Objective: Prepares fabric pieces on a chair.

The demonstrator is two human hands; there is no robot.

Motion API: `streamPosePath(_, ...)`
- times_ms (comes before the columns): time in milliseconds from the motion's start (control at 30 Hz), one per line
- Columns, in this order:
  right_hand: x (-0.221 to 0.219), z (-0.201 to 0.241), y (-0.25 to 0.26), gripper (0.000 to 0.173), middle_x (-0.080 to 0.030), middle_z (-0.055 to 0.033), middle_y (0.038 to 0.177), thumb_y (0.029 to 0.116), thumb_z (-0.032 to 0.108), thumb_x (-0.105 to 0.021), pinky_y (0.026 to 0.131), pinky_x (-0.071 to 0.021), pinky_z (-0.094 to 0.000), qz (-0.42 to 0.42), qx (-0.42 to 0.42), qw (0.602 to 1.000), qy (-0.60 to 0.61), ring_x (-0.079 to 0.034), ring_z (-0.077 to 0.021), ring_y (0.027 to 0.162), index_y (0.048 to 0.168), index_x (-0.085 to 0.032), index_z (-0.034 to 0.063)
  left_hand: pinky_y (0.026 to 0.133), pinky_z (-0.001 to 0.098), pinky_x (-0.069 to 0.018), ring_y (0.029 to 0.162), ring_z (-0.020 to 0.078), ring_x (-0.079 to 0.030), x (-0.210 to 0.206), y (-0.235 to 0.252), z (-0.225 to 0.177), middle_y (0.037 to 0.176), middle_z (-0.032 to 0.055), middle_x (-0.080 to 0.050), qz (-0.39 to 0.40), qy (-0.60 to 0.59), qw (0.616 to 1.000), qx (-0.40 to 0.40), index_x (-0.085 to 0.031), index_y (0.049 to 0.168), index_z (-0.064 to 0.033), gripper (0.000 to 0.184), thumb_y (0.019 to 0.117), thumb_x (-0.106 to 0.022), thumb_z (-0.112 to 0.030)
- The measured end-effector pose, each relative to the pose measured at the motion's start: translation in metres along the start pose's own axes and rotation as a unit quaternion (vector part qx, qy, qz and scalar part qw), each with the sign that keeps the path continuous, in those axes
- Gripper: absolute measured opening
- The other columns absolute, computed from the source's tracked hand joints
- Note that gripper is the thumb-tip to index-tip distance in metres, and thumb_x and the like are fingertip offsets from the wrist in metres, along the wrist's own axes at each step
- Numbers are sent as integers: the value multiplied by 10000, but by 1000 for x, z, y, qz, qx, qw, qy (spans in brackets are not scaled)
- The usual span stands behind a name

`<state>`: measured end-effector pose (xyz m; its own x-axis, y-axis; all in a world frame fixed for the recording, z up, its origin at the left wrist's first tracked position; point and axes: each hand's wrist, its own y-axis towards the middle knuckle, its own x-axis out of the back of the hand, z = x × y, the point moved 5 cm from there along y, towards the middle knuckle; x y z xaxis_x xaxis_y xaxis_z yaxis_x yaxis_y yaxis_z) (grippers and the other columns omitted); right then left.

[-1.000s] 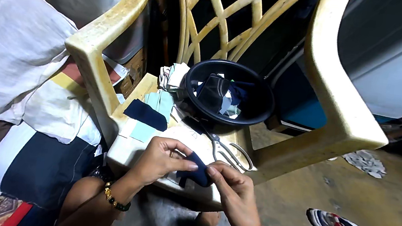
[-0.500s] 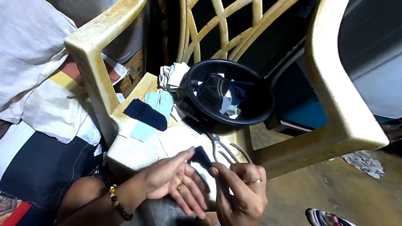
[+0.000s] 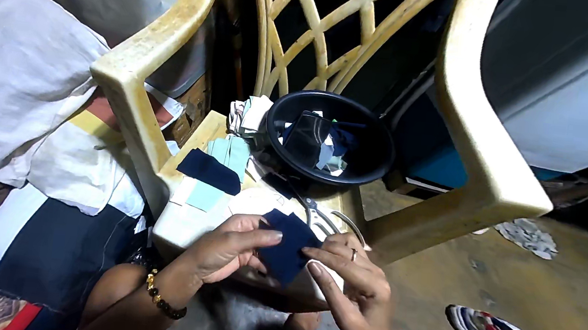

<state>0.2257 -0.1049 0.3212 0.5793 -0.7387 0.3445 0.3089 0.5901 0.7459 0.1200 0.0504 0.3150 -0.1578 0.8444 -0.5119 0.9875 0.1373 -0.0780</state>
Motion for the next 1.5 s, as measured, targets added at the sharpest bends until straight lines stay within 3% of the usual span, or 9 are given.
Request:
streamPosePath(167, -9, -12, -4, 80, -734, 87, 950, 937, 151, -703, 833, -578, -175, -54, -115, 984, 126, -677, 10, 908, 969, -770, 123, 794, 331, -632, 900, 128, -740, 0, 1, -1, 999, 25, -749, -23, 7, 999, -25, -639, 1061, -72, 253, 1044, -387, -75)
streamPosePath(400, -13, -19, -6, 191, -756, 73, 1015, 846, 50, -759, 835, -596, -203, -97, -180, 956, 211, -703, -27, 918, 1001, -803, 152, 781, 373, -640, 893, 168, -754, 5, 1, 1, 993, 48, -761, -55, -18, 997, -41, -669, 1099, -72, 383, 1049, -359, -291)
streamPosePath(533, -16, -17, -7, 292, -756, 49, 1024, 804, -36, -747, 786, -609, -211, -102, -200, 948, 228, -706, -32, 848, 1060, -784, 100, 709, 306, -642, 805, 128, -747, 3, 1, 1, 930, 44, -758, -96, 52, 993, -44, -678, 1056, -30, 139, 1002, -550, -29)
streamPosePath(633, -15, -16, -7, 283, -757, 54, 1032, 857, -14, -718, 790, -608, -216, -114, -205, 942, 242, -709, -34, 861, 1122, -754, 78, 737, 275, -635, 817, 108, -746, 2, 2, 2, 935, 41, -763, -114, 76, 989, -61, -666, 1078, 2, 176, 957, -575, 92)
streamPosePath(700, -13, -16, -7, 228, -760, 55, 1013, 908, 2, -680, 770, -613, -220, -127, -214, 937, 245, -714, -37, 850, 1112, -749, 78, 742, 280, -635, 822, 114, -747, 2, 3, 3, 940, 46, -762, -113, 68, 989, -63, -664, 1084, 6, 183, 967, -554, 92)
streamPosePath(933, -14, -16, -6, 271, -756, 47, 928, 817, -85, -714, 756, -609, -203, -145, -210, 943, 213, -707, -29, 804, 1056, -749, 39, 751, 259, -626, 798, 97, -742, 2, 4, 6, 886, 40, -765, -131, 95, 983, -91, -689, 997, 4, 167, 868, -691, 110)
streamPosePath(1233, -16, -17, -6, 320, -735, 69, 867, 737, -93, -763, 714, -595, -179, -155, -212, 944, 201, -686, -15, 751, 1013, -731, 65, 690, 228, -609, 748, 70, -720, 5, 5, 8, 858, 19, -747, -137, 121, 978, -98, -686, 951, -15, 110, 884, -700, 72)
streamPosePath(1400, -17, -19, -7, 279, -729, 75, 866, 766, -76, -745, 719, -590, -179, -154, -223, 940, 206, -676, -8, 752, 1009, -746, 59, 767, 274, -627, 809, 115, -747, 5, 6, 5, 908, 42, -751, -123, 100, 981, -110, -543, 1140, -13, 339, 863, -664, 140)
streamPosePath(1500, -15, -22, -8, 229, -740, 42, 913, 793, -74, -719, 740, -591, -183, -159, -229, 937, 210, -680, -17, 777, 982, -766, 45, 701, 232, -599, 773, 82, -726, 5, 6, 3, 887, 24, -746, -136, 83, 983, -89, -559, 1154, -13, 247, 936, -577, 101)
